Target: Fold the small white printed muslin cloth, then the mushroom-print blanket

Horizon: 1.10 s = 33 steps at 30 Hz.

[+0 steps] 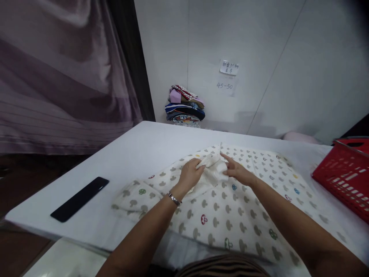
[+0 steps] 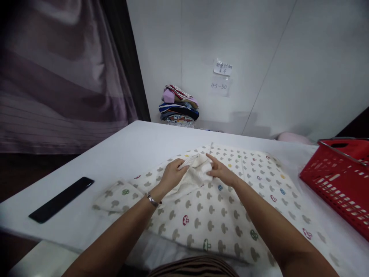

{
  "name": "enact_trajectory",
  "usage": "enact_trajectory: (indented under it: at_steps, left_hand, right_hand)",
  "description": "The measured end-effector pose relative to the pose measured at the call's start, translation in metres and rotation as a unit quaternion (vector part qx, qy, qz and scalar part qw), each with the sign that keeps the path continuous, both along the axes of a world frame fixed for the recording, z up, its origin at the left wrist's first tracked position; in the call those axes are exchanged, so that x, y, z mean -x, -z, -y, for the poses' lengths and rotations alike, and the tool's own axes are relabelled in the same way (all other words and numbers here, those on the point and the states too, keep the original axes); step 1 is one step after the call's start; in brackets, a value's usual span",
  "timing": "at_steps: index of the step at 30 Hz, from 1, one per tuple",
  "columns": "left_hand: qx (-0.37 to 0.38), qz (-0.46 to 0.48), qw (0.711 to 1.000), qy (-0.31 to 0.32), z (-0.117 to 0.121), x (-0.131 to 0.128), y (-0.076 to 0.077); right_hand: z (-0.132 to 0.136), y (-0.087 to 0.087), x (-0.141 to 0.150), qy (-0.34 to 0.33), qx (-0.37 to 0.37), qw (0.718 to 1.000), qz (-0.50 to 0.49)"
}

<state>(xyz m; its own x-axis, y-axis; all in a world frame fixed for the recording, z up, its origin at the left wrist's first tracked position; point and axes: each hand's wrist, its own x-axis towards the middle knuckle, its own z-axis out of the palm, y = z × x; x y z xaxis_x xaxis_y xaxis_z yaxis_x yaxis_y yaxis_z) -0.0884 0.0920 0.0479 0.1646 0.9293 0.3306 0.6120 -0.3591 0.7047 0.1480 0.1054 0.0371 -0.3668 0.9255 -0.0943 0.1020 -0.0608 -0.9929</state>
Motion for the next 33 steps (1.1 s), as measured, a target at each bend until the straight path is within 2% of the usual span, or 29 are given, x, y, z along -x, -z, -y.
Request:
enact_trajectory:
  at_steps: [2,4,7,8,10,12,14,16,18,20,22,24,27,30,33]
  left_hand:
    - [-0.007,0.019,1.000,-0.003,0.000,0.000,-0.004]
    - [-0.018,0.042,0.999,-0.011,-0.001,0.001,-0.010]
    - [-0.032,0.062,0.997,-0.026,-0.002,0.003,-0.017]
    - [-0.031,0.061,0.997,-0.030,-0.002,0.004,-0.018]
    - [-0.020,0.058,0.998,-0.034,-0.001,0.006,-0.019]
    - [-0.007,0.055,0.998,-0.028,0.001,0.007,-0.018]
    - [-0.005,0.056,0.998,-0.018,0.002,0.008,-0.018]
    - [-0.014,0.061,0.998,-0.007,0.003,0.007,-0.019]
    - [-0.027,0.071,0.997,-0.001,0.003,0.007,-0.022]
    - [-0.038,0.078,0.996,-0.001,0.003,0.007,-0.026]
    - [-0.042,0.074,0.996,-0.006,0.003,0.008,-0.030]
    - [-0.044,0.059,0.997,-0.005,0.005,0.008,-0.032]
    - [-0.060,0.021,0.998,0.016,0.012,0.006,-0.029]
    - [-0.087,-0.022,0.995,0.046,0.022,-0.002,-0.019]
    - [-0.099,-0.072,0.989,0.077,0.039,-0.018,-0.003]
  right_hand:
    - [0.001,-0.006,0.004,0.004,-0.019,0.998,-0.062]
    - [0.003,-0.004,0.010,-0.018,-0.010,0.996,-0.082]
    - [0.010,0.017,0.021,-0.074,0.020,0.995,-0.061]
    - [0.012,0.026,0.024,-0.068,0.010,0.996,-0.050]
    - [0.013,0.042,0.028,-0.009,-0.041,0.999,-0.003]
    - [0.010,0.049,0.029,0.058,-0.116,0.986,0.100]
    - [0.004,0.045,0.028,0.096,-0.194,0.957,0.193]
    - [-0.002,0.030,0.025,0.105,-0.224,0.946,0.209]
    - [-0.006,0.011,0.023,0.096,-0.179,0.969,0.141]
    - [-0.009,-0.003,0.022,0.090,-0.085,0.992,0.039]
    - [-0.010,-0.007,0.020,0.091,0.018,0.995,-0.033]
    - [-0.004,-0.003,0.018,0.085,0.096,0.990,-0.059]
    - [0.016,0.009,0.016,0.062,0.143,0.983,-0.093]
    - [0.047,0.021,0.015,0.066,0.171,0.975,-0.128]
    - [0.078,0.029,0.015,0.101,0.188,0.964,-0.156]
